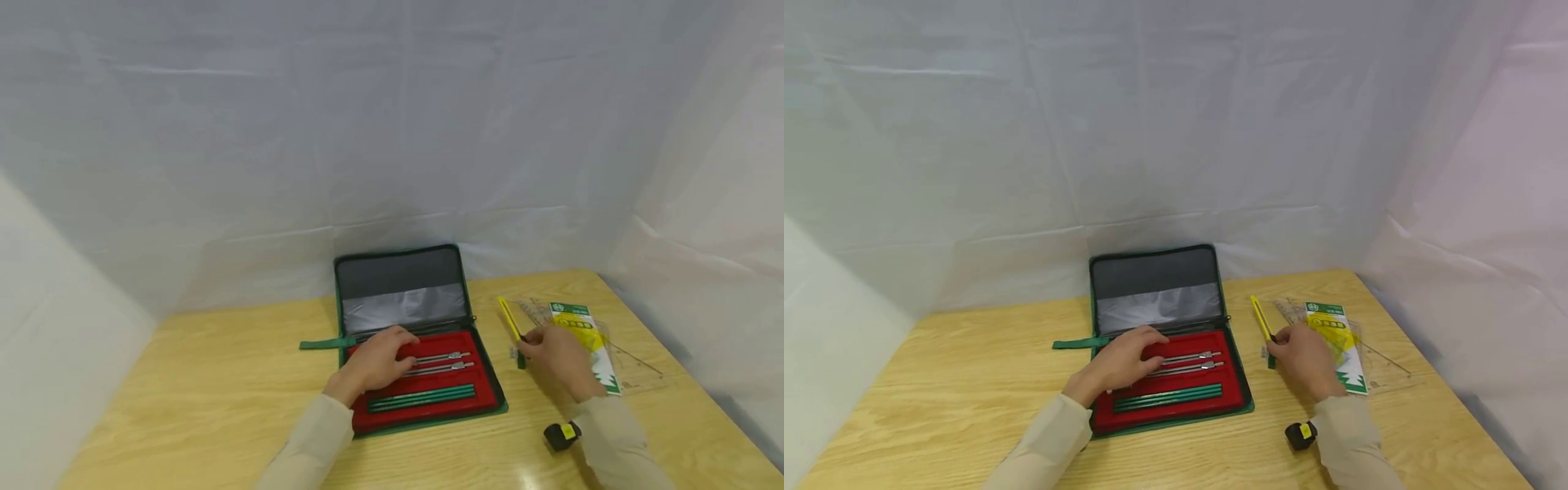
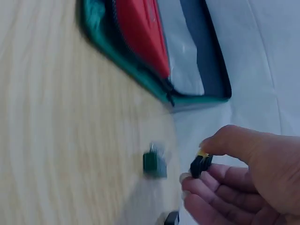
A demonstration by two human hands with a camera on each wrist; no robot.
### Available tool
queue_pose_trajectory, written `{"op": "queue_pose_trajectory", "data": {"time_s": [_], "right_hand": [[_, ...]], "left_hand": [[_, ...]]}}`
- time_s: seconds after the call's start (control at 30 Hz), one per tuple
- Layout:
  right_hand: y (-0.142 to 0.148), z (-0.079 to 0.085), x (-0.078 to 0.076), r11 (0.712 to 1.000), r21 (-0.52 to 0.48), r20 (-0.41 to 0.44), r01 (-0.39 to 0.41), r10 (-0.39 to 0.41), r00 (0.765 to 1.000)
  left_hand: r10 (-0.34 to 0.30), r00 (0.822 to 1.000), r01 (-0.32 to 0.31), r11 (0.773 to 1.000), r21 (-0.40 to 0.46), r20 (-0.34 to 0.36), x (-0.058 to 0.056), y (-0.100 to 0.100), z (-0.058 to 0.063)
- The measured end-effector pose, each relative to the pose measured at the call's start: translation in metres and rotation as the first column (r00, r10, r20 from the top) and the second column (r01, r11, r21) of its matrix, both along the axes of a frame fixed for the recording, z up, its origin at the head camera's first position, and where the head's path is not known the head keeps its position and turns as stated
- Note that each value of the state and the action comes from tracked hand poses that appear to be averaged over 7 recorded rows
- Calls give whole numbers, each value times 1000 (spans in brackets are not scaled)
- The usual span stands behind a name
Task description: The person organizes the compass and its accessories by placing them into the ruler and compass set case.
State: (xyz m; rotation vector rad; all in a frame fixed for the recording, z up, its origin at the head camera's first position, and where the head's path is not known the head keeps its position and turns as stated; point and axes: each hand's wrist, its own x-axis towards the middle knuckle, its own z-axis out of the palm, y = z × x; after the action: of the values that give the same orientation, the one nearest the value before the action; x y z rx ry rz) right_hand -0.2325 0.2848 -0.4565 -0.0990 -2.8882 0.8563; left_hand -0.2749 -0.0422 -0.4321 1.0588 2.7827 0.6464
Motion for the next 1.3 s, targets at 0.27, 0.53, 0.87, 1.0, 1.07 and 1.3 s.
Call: {"op": "queue_pose_trajectory", "data": {"time_s": [0.27, 0.53, 0.87, 1.0, 1.07, 1.3], "right_hand": [[-26, 12, -10, 995, 51, -112, -87, 93, 989], [-44, 9, -22, 973, 120, -116, -199, 213, 970], [-60, 4, -32, 885, 332, -128, -325, 384, 914], [-62, 3, -34, 869, 350, -94, -350, 404, 910], [-64, 3, -34, 858, 363, -81, -363, 418, 905], [-70, 3, -36, 786, 419, -73, -453, 527, 847]], "left_hand": [[42, 998, -42, 999, -7, -48, -1, -16, -2], [56, 994, -56, 998, 3, -94, -1, -27, -2], [66, 989, -65, 998, 13, -135, 0, -35, -4], [70, 989, -69, 998, 14, -132, 0, -35, -4], [73, 989, -72, 997, 9, -132, 1, -35, -4], [67, 987, -69, 998, -8, -149, 2, -33, -4]]}}
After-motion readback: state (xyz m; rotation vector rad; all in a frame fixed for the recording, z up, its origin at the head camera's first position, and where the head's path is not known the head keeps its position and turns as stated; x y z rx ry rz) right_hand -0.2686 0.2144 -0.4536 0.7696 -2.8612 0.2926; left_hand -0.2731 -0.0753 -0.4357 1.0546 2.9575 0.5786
